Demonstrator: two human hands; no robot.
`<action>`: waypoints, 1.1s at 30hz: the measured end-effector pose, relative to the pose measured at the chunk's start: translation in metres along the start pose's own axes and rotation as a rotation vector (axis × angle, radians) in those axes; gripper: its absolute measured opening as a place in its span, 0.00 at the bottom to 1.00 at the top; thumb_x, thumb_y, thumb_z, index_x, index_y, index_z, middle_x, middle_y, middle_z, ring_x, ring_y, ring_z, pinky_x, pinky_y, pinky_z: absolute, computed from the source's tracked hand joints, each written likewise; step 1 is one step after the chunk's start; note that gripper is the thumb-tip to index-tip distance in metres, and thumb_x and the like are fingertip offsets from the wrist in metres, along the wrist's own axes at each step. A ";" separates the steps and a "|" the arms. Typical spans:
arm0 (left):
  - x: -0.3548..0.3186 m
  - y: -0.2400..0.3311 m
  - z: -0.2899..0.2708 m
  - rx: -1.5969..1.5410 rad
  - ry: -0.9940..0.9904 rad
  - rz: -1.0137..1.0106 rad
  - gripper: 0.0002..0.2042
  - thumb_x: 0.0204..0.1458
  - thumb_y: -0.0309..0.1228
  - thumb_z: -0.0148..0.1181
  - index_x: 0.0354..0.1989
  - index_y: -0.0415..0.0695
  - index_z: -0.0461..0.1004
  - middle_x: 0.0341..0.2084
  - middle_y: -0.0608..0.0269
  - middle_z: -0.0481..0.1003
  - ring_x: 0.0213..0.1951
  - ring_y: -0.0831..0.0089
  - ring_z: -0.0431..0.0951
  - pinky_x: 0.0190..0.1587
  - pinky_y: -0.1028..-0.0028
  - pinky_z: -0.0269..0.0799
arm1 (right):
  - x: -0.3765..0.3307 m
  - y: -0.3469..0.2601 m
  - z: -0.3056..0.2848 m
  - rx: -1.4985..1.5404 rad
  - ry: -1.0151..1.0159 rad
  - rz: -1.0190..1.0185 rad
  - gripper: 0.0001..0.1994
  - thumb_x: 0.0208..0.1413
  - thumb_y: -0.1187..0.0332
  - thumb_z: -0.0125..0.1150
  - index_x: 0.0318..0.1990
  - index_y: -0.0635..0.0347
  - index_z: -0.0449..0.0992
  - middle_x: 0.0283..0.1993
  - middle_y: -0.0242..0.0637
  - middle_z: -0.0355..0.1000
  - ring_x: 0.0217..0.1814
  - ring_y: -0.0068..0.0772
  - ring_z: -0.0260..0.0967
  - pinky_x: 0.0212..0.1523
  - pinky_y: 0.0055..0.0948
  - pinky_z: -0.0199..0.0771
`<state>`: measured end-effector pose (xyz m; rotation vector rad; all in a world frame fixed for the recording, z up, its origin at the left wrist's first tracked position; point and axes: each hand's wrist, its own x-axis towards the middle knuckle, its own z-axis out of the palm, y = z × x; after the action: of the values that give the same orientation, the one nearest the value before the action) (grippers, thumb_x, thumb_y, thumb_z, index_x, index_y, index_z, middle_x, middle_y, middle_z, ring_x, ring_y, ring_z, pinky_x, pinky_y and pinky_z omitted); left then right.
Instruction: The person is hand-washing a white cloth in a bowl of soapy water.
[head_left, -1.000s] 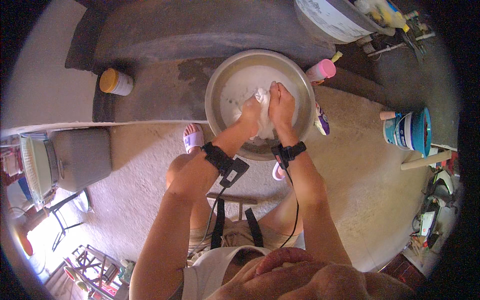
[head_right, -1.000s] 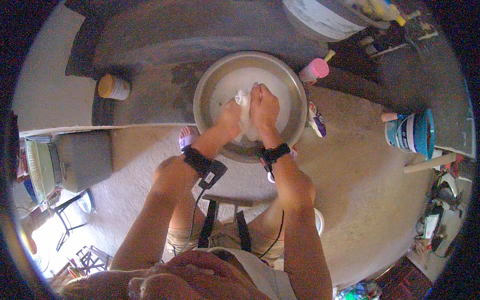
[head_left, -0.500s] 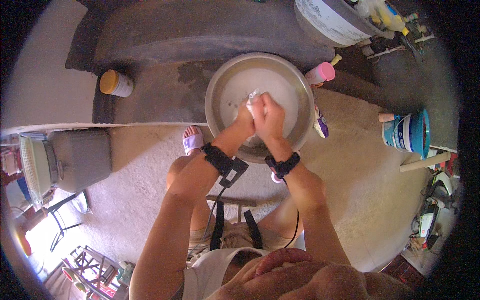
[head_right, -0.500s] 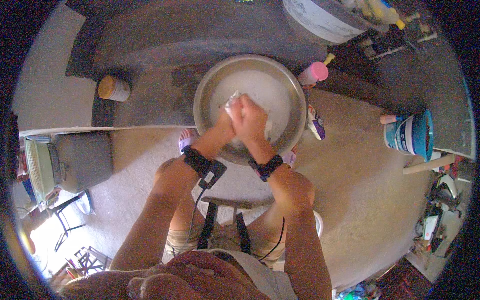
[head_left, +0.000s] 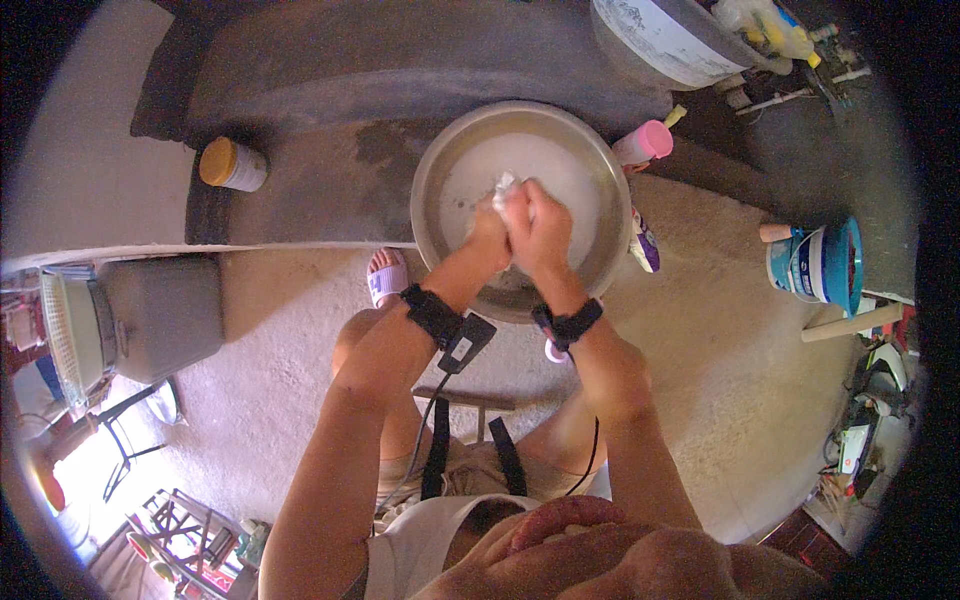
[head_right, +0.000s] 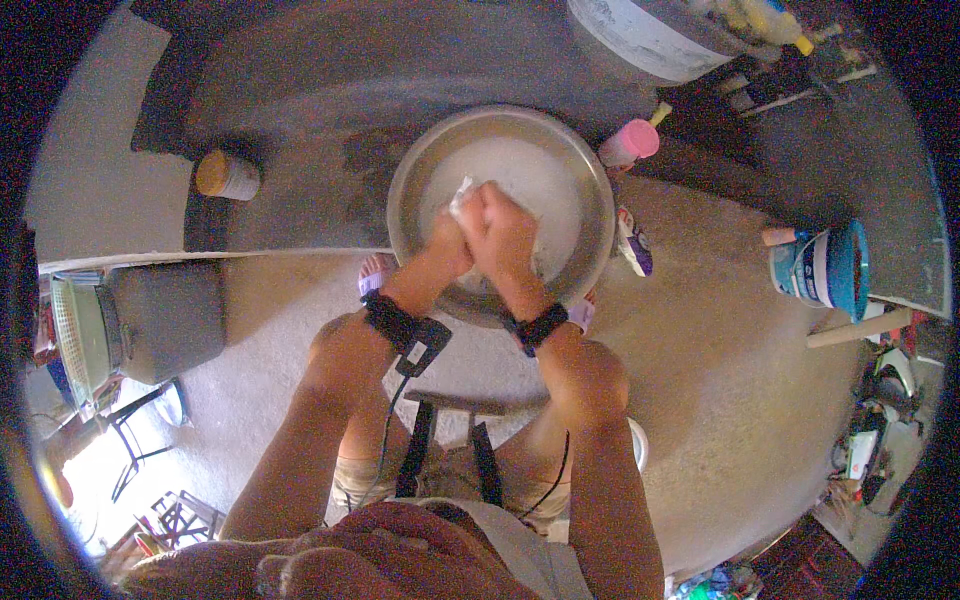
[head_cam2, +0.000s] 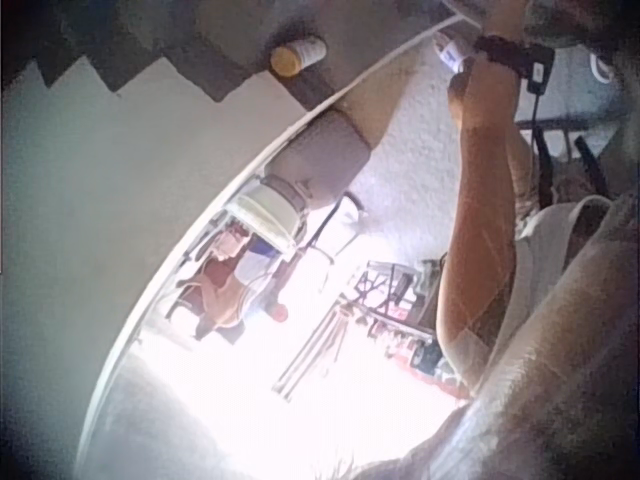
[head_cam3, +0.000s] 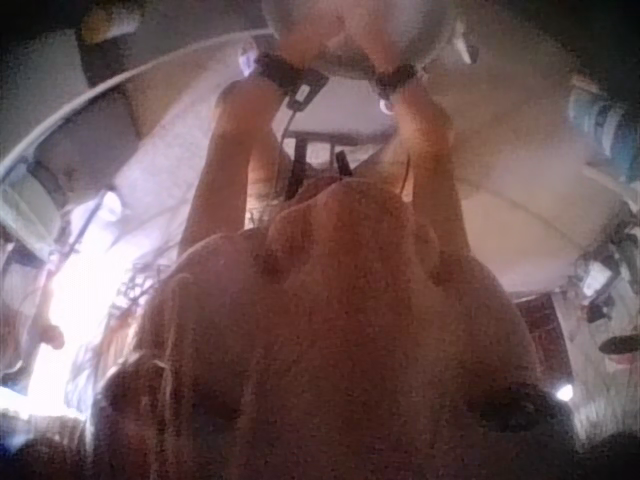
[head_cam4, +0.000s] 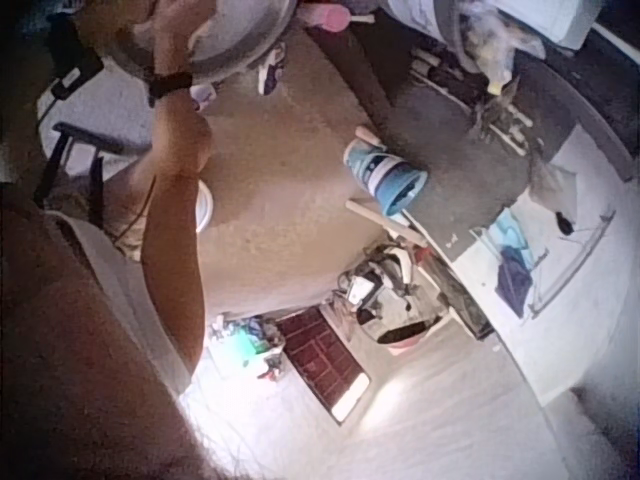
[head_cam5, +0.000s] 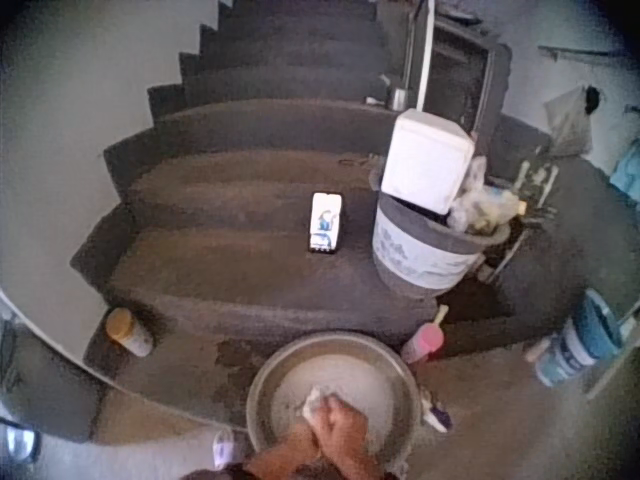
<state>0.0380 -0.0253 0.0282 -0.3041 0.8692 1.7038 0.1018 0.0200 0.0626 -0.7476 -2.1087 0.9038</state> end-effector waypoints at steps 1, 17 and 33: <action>-0.006 0.001 0.010 0.058 0.034 0.007 0.11 0.57 0.36 0.41 0.38 0.49 0.71 0.30 0.64 0.72 0.31 0.72 0.72 0.31 0.69 0.69 | 0.007 0.011 -0.005 -0.083 -0.024 0.148 0.15 0.56 0.58 0.47 0.26 0.59 0.68 0.22 0.50 0.68 0.25 0.56 0.67 0.25 0.45 0.64; -0.006 0.002 0.017 0.162 0.097 0.012 0.14 0.57 0.39 0.38 0.37 0.48 0.71 0.30 0.65 0.72 0.34 0.72 0.72 0.36 0.70 0.69 | 0.009 0.016 -0.002 -0.139 0.017 0.243 0.13 0.56 0.60 0.49 0.26 0.60 0.68 0.21 0.49 0.68 0.25 0.56 0.67 0.25 0.44 0.65; 0.000 0.006 -0.010 0.387 -0.174 0.334 0.12 0.56 0.40 0.43 0.34 0.47 0.72 0.29 0.65 0.72 0.30 0.72 0.73 0.32 0.71 0.70 | 0.002 0.000 0.003 -0.081 -0.007 0.061 0.12 0.56 0.62 0.49 0.26 0.60 0.66 0.19 0.48 0.67 0.23 0.53 0.66 0.24 0.43 0.63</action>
<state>0.0298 -0.0321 0.0238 0.2601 1.1395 1.7853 0.0984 0.0209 0.0619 -0.8557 -2.1493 0.8584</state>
